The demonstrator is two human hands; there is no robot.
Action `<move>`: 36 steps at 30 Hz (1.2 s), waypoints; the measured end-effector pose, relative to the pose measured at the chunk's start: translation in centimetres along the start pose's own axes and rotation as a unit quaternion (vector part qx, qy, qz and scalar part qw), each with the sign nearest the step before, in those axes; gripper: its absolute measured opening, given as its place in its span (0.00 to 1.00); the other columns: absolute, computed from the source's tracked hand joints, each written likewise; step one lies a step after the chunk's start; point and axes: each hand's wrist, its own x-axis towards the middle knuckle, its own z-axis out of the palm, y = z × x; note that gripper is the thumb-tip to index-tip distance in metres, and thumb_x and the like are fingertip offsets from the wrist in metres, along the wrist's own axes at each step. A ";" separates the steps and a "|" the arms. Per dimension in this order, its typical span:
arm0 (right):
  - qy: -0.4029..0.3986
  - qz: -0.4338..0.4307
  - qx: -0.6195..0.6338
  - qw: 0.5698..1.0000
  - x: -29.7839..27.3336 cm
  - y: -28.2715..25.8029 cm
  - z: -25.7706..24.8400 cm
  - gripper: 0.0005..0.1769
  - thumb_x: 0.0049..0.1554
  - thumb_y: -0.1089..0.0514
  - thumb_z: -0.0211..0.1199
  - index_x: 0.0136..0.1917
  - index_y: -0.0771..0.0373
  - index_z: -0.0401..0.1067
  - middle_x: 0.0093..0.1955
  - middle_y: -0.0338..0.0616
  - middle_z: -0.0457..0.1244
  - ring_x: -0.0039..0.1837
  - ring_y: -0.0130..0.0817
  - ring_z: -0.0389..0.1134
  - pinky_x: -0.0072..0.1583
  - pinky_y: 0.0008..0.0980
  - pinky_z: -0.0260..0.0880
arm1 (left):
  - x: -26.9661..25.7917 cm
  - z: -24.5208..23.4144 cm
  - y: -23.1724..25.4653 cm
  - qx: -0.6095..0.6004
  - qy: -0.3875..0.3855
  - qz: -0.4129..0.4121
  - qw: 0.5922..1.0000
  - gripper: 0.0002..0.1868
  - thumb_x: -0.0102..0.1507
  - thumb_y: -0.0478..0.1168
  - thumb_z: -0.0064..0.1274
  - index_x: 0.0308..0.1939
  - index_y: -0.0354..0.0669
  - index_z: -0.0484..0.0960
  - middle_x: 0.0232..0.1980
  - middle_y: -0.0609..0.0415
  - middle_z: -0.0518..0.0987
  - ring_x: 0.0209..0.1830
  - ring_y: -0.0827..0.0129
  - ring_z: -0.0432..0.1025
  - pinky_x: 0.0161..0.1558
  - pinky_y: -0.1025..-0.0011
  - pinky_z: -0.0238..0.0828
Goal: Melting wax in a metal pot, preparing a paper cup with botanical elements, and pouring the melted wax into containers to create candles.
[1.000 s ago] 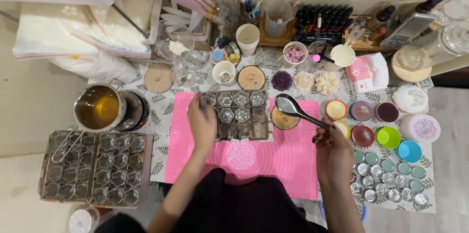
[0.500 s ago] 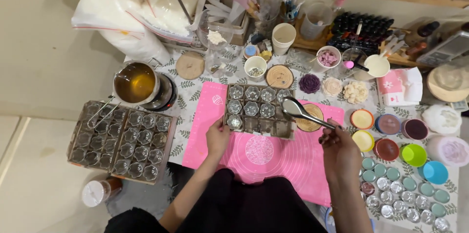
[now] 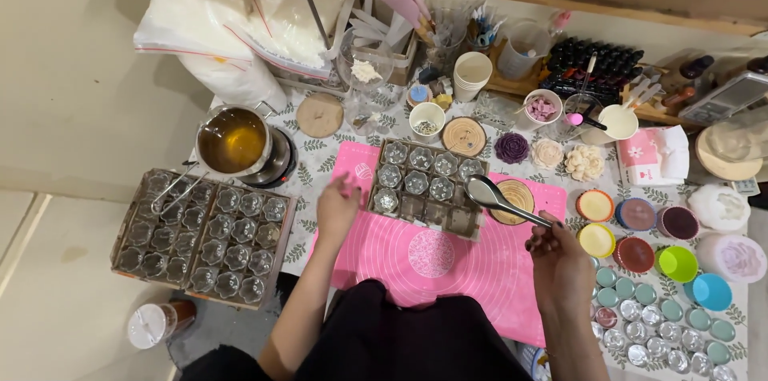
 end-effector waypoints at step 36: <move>0.041 0.029 -0.005 0.999 -2.2 4.7 6.4 0.18 0.67 0.59 0.47 0.59 0.74 0.71 0.41 0.42 0.62 0.44 0.31 0.59 0.52 0.34 0.62 | 11.6 -7.3 3.9 -0.014 0.118 0.157 0.980 0.11 0.64 0.33 0.57 0.50 0.37 0.84 0.35 0.43 0.84 0.33 0.56 0.81 0.37 0.63 0.75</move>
